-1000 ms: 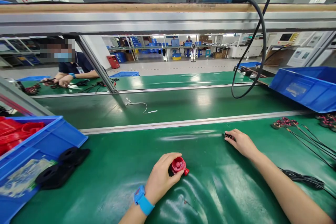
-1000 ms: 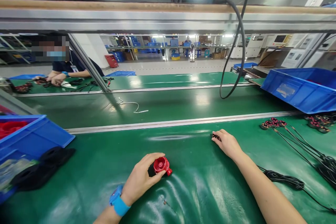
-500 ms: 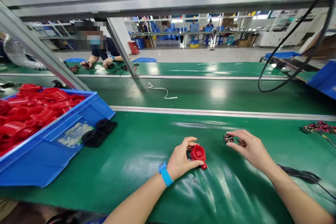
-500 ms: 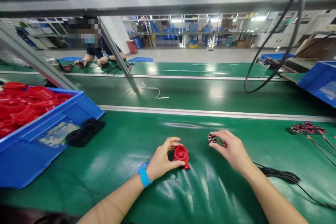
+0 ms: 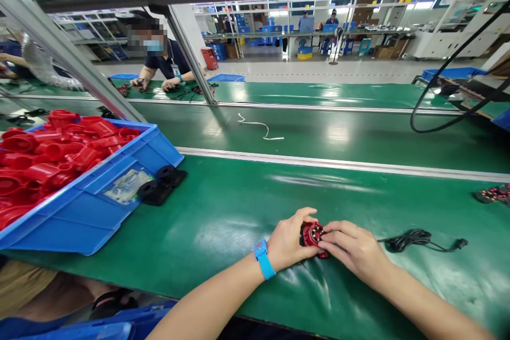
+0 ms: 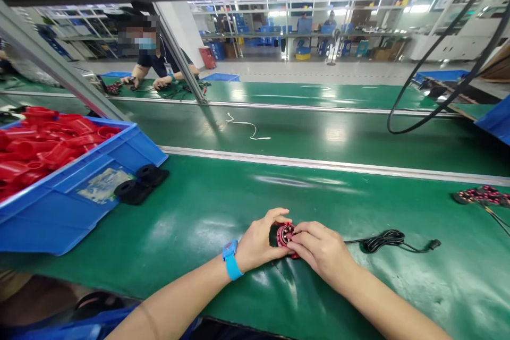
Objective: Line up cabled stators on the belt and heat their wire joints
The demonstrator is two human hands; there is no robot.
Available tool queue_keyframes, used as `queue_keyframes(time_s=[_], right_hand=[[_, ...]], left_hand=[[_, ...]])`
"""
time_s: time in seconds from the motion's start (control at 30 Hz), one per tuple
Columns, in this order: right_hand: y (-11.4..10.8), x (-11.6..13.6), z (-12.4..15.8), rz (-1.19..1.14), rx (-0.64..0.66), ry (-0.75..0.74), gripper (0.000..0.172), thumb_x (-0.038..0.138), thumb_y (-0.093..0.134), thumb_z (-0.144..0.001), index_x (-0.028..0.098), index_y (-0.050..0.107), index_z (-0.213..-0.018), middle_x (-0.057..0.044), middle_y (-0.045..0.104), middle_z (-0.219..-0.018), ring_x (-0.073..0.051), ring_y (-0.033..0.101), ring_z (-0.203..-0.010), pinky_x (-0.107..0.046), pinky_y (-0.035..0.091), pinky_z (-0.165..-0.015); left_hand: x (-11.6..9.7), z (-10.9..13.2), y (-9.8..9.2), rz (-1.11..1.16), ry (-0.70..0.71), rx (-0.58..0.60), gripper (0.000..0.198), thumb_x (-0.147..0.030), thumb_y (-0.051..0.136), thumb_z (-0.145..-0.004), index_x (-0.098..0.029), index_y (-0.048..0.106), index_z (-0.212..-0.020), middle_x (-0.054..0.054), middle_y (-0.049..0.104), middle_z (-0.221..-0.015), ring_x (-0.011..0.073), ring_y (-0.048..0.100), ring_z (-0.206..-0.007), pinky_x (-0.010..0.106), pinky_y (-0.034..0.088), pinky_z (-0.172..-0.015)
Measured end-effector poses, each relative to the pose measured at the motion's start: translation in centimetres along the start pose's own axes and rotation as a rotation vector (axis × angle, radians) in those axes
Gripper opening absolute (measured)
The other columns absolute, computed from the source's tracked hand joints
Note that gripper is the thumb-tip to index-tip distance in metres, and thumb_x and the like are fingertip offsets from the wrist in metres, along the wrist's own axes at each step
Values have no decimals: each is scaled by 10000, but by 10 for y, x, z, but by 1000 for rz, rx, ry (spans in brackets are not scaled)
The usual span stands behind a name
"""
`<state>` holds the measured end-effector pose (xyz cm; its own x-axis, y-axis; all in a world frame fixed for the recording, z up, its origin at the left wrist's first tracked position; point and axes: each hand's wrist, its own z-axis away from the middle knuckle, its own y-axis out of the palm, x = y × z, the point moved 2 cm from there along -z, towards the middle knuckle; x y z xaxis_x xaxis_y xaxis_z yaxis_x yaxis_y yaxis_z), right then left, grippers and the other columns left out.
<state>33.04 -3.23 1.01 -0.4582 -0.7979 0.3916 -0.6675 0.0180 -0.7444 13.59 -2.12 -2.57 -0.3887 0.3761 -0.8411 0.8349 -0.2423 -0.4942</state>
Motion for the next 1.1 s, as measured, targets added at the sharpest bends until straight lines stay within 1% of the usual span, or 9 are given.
queue_keyframes(time_s=[0.23, 0.33, 0.43, 0.53, 0.6, 0.7, 0.87, 1.03, 1.1], right_hand=[[-1, 4, 7, -2, 169, 78, 203, 252, 515, -1011, 252, 582, -1202, -75, 574, -1186, -153, 641, -989, -270, 561, -844], [-6, 0, 8, 25, 236, 127, 262, 297, 489, -1019, 271, 517, -1277, -84, 549, -1257, -185, 627, -1062, -323, 557, -879], [-14, -6, 10, 141, 368, 255, 252, 380, 485, -1013, 231, 490, -1216, -60, 650, -1001, -222, 672, -830, -364, 559, -698], [-17, -5, 10, 155, 469, 356, 165, 370, 409, -1034, 228, 473, -981, 18, 599, -699, -199, 602, -593, -321, 460, -555], [-16, 0, 7, 69, 448, 356, 177, 334, 369, -1043, 232, 447, -921, 6, 613, -762, -186, 612, -667, -300, 445, -596], [-13, 2, 4, -44, 442, 368, 132, 299, 362, -1039, 239, 468, -989, -3, 640, -884, -171, 619, -747, -284, 434, -651], [-17, -13, 4, -57, 463, 550, 169, 409, 463, -1002, 246, 496, -1034, 53, 519, -660, -158, 497, -566, -275, 374, -584], [-23, -14, 4, -173, 386, 507, 158, 387, 530, -970, 247, 527, -1044, -2, 571, -884, -162, 553, -792, -275, 429, -725], [-23, -12, 5, -218, 408, 513, 169, 386, 527, -970, 255, 526, -1078, 10, 556, -846, -151, 531, -739, -265, 422, -686]], left_hand=[[2, 3, -1, -181, 183, -44, 503, -385, 765, -791, -223, 507, -1191, 38, 683, -1104, 219, 683, -966, 351, 557, -848], [2, 3, -1, -223, 224, -67, 480, -449, 749, -817, -224, 512, -1169, 38, 686, -1100, 220, 683, -961, 354, 553, -844], [1, 3, -1, -237, 243, -81, 502, -517, 726, -830, -221, 505, -1169, 44, 683, -1113, 221, 677, -983, 357, 550, -864], [-1, 2, -1, -262, 272, -81, 498, -545, 693, -848, -220, 503, -1174, 47, 681, -1117, 226, 673, -994, 365, 547, -864], [-2, 2, -1, -275, 282, -69, 466, -543, 669, -869, -222, 509, -1167, 46, 681, -1120, 224, 672, -997, 363, 546, -856], [-3, 2, -2, -282, 287, -55, 439, -543, 642, -888, -223, 521, -1163, 47, 681, -1135, 217, 668, -1014, 354, 543, -865], [-4, 1, -3, -310, 273, -17, 452, -543, 674, -865, -231, 558, -1172, 38, 678, -1153, 209, 663, -1032, 343, 541, -891], [-5, 0, -5, -340, 246, 28, 365, -510, 673, -876, -229, 626, -1103, 39, 672, -1179, 199, 665, -1045, 314, 550, -909], [-6, 1, -7, -337, 286, 23, 328, -495, 647, -898, -216, 642, -1071, 50, 673, -1179, 195, 673, -1036, 304, 560, -902]])
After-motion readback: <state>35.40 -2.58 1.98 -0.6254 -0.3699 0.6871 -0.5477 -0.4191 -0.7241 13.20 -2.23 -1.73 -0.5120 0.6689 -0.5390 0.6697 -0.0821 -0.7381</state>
